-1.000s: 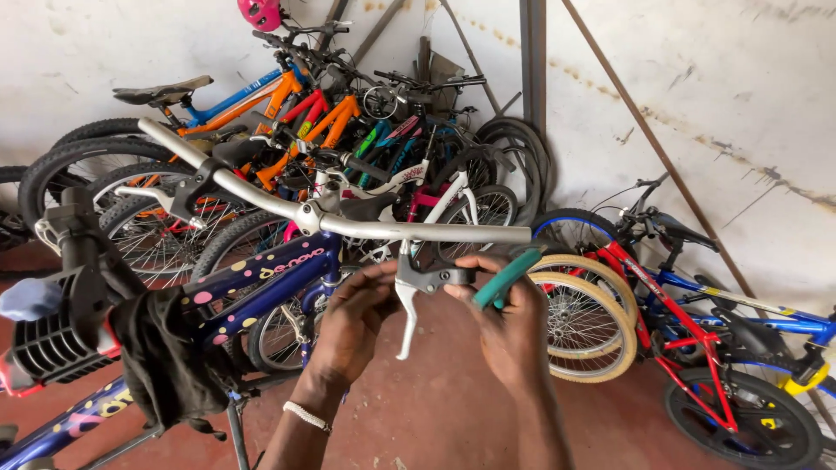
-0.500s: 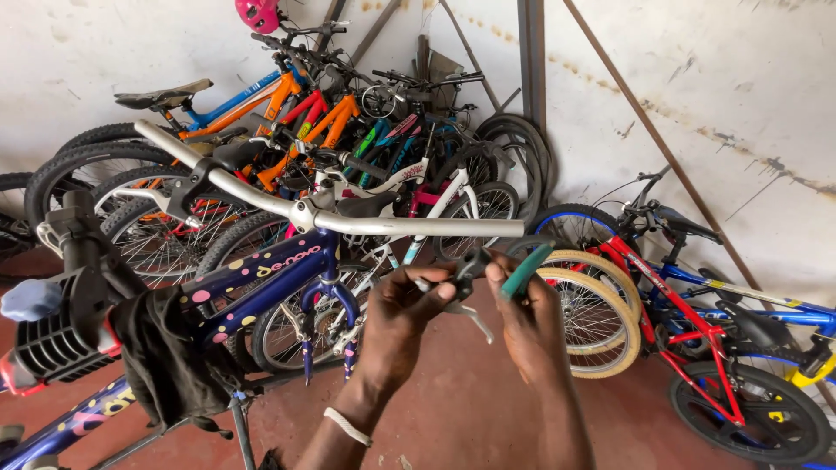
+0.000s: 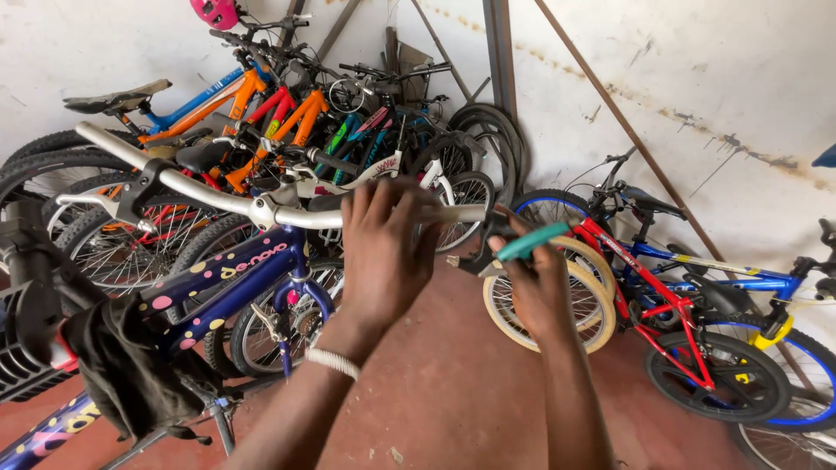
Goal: Adjusting and assembling components on a bicycle frame, including handlebars and brake levers, using hand tools.
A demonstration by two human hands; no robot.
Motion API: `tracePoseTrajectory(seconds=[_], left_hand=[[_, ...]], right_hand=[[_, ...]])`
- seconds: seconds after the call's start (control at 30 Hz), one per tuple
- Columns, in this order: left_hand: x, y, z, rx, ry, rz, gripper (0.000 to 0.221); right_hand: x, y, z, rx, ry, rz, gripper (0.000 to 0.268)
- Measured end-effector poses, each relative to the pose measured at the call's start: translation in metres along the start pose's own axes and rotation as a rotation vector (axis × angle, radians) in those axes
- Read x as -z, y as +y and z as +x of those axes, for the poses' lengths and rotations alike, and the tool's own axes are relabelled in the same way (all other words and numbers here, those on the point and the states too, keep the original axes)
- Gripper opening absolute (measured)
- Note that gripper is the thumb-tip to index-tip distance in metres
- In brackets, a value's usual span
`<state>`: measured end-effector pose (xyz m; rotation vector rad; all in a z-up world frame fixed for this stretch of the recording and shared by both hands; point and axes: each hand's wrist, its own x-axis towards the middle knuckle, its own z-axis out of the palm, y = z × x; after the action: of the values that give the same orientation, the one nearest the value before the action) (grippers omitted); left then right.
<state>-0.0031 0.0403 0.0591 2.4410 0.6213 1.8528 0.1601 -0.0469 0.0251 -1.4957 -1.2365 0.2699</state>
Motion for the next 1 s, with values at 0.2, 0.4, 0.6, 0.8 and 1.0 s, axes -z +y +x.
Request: tracePoseTrajectory(seconds=[0.2,0.4,0.6,0.8,1.0], left_hand=[[-0.009,-0.005,0.012,0.070,-0.492,0.162,0.039],[-0.004,-0.001,0.018,0.084,-0.480,0.149,0.046],[-0.007,0.001,0.024,0.128,-0.568,0.238,0.055],[-0.014,0.000,0.035,0.180,-0.742,0.300,0.066],[-0.012,0.003,0.038,0.210,-0.779,0.316,0.070]], right_hand=[[0.005,-0.021,0.009,0.118,-0.003,-0.132,0.035],[0.013,-0.031,0.006,0.190,0.001,-0.232,0.036],[0.023,-0.038,0.014,0.090,-0.136,-0.228,0.035],[0.036,-0.026,0.029,-0.039,-0.239,-0.295,0.025],[0.034,-0.051,0.055,-0.068,-0.336,-0.558,0.017]])
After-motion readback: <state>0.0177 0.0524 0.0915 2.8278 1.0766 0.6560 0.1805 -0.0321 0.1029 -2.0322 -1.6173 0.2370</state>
